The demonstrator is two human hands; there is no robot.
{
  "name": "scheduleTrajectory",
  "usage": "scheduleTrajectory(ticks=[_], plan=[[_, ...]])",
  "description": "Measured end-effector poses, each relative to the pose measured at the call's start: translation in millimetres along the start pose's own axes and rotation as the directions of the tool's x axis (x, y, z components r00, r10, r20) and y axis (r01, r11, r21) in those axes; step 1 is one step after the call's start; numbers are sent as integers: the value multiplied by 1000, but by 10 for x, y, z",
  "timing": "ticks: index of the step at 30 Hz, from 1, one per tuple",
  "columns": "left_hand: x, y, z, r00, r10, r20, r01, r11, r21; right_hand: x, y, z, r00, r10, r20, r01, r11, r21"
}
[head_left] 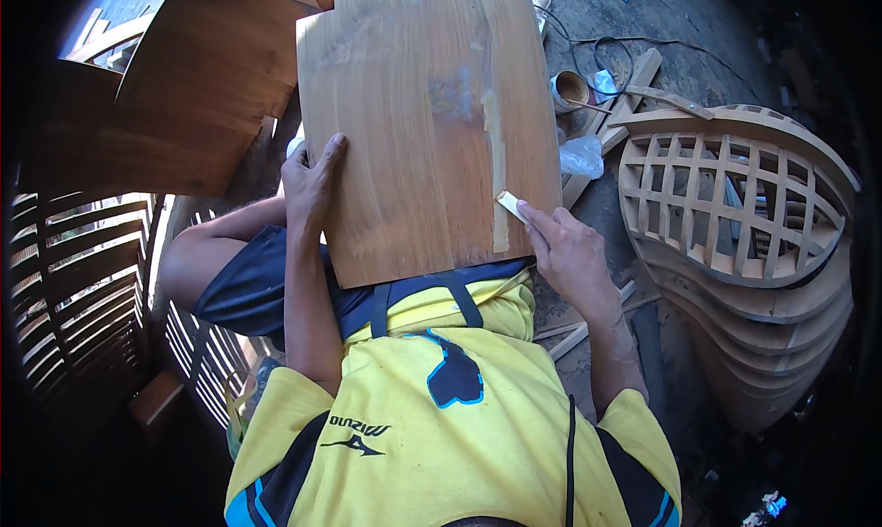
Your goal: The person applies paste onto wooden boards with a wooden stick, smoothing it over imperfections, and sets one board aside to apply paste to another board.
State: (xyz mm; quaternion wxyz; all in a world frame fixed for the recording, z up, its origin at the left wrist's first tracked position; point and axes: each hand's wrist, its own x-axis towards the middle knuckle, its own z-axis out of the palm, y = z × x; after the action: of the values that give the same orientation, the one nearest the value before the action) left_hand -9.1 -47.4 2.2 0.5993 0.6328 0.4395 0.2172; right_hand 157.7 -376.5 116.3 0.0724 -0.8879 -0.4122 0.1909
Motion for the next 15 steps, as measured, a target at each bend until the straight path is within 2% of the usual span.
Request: scheduleTrajectory(ticks=[2,3,4,5,7,8,11,12,14,15], plan=[[69,-45,-11,1000,25,-10,-25,1000,-15,-3,93,-65,999,-15,35,16,999,-35],[85,-143,-37,1000,31,1,-31,999,-20,-72,165,-109,999,-28,25,28,1000,7],[160,-223,-76,998,61,-12,-59,992,115,-96,184,-135,999,-39,18,38,998,49],[251,-307,-109,999,44,-27,-40,993,114,-72,173,-139,998,-52,37,50,998,46],[203,-258,-99,996,-85,33,85,996,13,-101,171,-144,991,-91,-103,114,962,247],[136,-167,-61,992,-125,31,125,992,3,-104,166,-82,975,-148,-167,190,943,272],[191,-228,0,986,-165,-2,165,986,-17,-134,-20,-40,980,-181,-78,194,958,210],[160,-192,18,986,-168,-5,168,986,-23,-141,-65,-9,971,-232,-61,239,957,163],[91,-112,33,992,-123,22,120,988,92,-164,-151,92,968,-249,-25,250,958,142],[80,-111,21,992,-125,18,123,989,88,-180,-180,139,966,-260,6,257,958,125]])
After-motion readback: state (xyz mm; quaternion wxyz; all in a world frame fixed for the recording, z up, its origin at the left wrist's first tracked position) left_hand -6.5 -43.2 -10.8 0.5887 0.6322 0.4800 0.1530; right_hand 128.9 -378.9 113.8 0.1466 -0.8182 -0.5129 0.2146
